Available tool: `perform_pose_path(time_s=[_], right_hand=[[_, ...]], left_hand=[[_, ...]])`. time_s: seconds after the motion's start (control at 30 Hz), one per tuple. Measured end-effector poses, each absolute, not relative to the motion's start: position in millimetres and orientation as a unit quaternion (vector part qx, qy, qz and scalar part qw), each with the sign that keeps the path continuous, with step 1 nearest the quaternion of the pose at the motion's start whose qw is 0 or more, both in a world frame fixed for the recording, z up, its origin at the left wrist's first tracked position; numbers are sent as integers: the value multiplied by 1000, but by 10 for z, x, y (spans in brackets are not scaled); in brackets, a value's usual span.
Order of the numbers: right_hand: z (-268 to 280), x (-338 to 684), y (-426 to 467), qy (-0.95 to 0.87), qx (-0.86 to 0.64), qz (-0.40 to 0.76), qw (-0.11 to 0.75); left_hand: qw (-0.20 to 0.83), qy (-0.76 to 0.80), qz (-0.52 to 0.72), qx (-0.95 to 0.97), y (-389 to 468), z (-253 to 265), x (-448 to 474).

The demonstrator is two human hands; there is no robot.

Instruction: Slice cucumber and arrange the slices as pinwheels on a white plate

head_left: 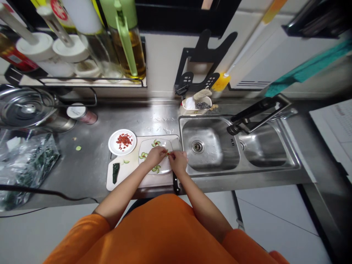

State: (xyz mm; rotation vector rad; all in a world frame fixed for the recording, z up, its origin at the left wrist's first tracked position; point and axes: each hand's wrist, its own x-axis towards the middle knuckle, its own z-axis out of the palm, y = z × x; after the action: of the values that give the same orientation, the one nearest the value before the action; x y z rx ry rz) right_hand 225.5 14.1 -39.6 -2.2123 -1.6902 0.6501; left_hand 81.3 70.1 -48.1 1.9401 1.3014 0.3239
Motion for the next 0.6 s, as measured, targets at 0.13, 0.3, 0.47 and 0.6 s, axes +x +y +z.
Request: perform_pose_path(time_s=[0.13, 0.3, 0.47, 0.6], right_hand=[[-403, 2262, 130, -580, -770, 222, 147], [-376, 2264, 124, -575, -771, 233, 146], [-337, 2271, 111, -571, -774, 237, 133], [-331, 2290, 88, -574, -771, 235, 142]], left_hand=[[381, 528, 114, 751, 705, -446, 795], [377, 538, 121, 744, 695, -404, 760], [371, 558, 147, 728, 665, -350, 675], [356, 579, 184, 711, 607, -308, 484]])
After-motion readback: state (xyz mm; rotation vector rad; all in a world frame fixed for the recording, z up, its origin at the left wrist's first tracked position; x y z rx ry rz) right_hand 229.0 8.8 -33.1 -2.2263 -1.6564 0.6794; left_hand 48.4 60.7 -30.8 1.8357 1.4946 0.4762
